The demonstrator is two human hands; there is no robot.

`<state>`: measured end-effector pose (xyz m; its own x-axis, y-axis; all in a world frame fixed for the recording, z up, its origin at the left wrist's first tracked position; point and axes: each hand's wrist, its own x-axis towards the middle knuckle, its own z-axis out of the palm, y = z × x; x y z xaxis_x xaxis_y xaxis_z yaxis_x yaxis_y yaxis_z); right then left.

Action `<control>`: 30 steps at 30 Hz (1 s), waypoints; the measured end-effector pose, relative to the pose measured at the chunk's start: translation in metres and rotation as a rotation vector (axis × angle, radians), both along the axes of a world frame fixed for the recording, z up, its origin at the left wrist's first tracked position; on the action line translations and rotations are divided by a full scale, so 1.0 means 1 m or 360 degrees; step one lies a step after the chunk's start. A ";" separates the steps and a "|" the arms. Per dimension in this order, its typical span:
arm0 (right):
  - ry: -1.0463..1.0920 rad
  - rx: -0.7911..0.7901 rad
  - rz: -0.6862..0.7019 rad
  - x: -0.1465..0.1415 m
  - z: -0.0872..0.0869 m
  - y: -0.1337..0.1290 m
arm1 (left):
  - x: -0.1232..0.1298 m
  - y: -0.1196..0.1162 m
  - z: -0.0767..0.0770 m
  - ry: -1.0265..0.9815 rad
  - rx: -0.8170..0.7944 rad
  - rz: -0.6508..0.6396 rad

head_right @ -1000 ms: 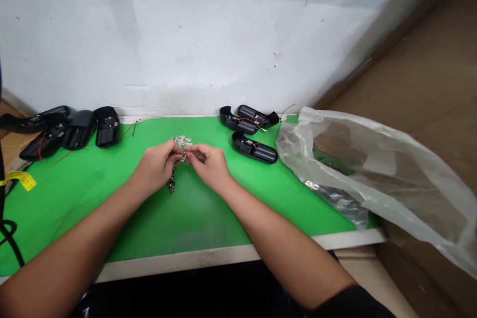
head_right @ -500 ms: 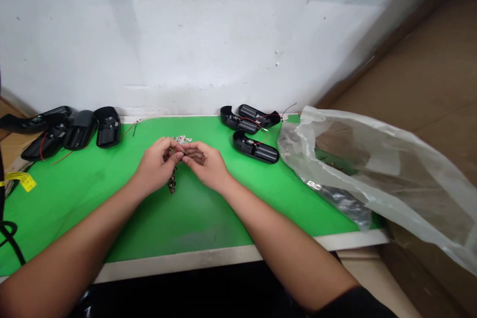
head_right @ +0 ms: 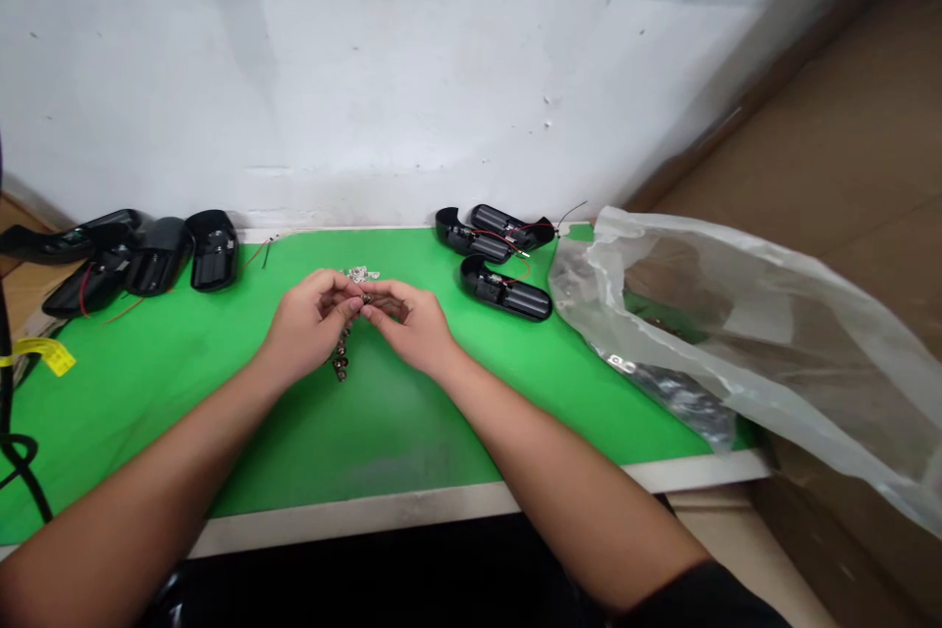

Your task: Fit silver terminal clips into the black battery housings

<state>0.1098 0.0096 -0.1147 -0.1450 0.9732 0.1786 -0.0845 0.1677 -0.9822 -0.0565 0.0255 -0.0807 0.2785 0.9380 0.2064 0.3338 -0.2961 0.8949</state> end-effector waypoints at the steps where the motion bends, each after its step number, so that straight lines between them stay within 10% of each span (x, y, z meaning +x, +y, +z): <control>1: -0.0036 0.0024 -0.0013 0.000 0.000 0.000 | 0.000 0.000 0.000 0.0009 0.0000 -0.0003; 18: -0.0194 0.0090 -0.0217 0.002 -0.003 0.000 | -0.002 -0.001 -0.002 0.0292 0.0380 -0.0063; 30: -0.0450 0.0297 -0.0301 0.004 0.000 -0.001 | 0.000 -0.002 0.001 -0.0021 -0.0100 -0.0037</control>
